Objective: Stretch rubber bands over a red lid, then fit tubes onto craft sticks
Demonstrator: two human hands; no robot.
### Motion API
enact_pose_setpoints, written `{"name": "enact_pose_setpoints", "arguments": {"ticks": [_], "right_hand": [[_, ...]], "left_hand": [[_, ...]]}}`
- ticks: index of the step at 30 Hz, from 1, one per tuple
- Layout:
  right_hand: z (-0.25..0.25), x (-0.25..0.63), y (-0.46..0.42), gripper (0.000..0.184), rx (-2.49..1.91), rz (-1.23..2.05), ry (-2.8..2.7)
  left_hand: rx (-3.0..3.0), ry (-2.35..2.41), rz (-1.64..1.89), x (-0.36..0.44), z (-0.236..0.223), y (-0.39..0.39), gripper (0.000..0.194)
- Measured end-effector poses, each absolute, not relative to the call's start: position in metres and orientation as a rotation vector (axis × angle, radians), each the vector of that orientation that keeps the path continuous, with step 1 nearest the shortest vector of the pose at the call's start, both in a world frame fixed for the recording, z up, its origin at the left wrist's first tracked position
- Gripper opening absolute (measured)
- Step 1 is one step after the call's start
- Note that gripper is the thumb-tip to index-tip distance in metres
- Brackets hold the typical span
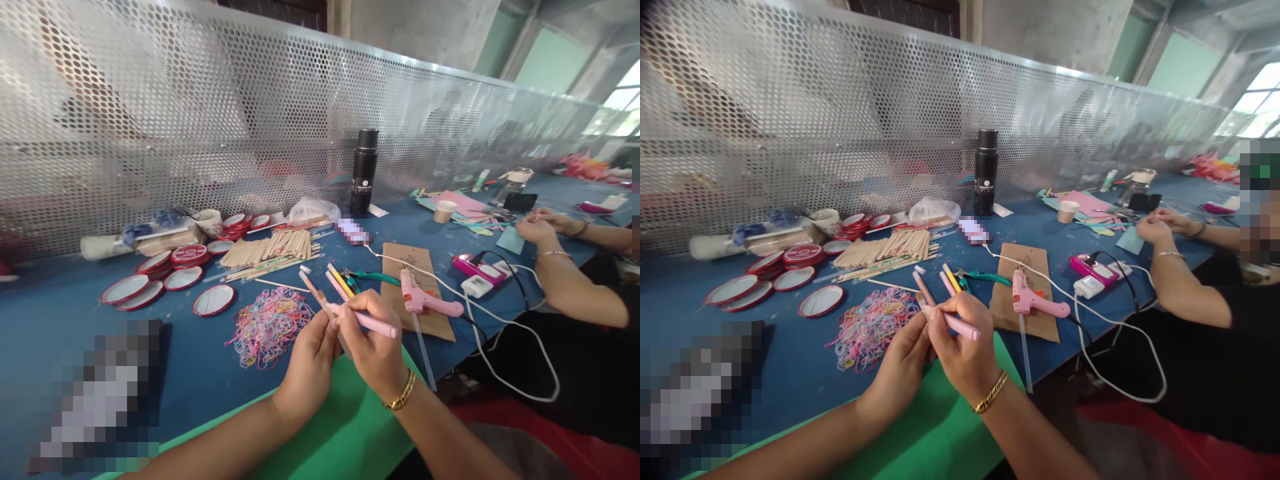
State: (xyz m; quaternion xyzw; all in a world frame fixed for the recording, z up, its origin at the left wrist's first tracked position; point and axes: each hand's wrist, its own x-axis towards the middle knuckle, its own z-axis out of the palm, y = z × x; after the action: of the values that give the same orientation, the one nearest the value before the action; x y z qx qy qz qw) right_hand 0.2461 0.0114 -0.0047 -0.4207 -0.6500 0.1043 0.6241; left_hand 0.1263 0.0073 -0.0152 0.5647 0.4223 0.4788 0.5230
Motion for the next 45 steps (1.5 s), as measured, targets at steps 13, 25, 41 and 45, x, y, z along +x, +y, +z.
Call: {"name": "enact_pose_setpoints", "arguments": {"ticks": [13, 25, 41, 45], "right_hand": [[-0.0037, 0.2458, 0.0119, 0.015, -0.945, 0.25, -1.509], [-0.0051, 0.2461, 0.0113, 0.016, -0.971, 0.229, -1.476], [-0.0041, 0.2451, 0.0107, 0.014, -0.941, 0.267, -1.495], [-0.0039, 0.2453, 0.0118, 0.016, -0.978, 0.215, -1.476]], "left_hand": [[1.389, 0.989, 1.11, 0.1262, -0.0149, 0.0071, 0.039], [1.375, 1.009, 1.107, 0.127, -0.0147, 0.0074, 0.041], [1.392, 1.015, 1.11, 0.1265, -0.014, 0.007, 0.042], [1.406, 1.028, 1.107, 0.1265, -0.0159, 0.0072, 0.041]]}}
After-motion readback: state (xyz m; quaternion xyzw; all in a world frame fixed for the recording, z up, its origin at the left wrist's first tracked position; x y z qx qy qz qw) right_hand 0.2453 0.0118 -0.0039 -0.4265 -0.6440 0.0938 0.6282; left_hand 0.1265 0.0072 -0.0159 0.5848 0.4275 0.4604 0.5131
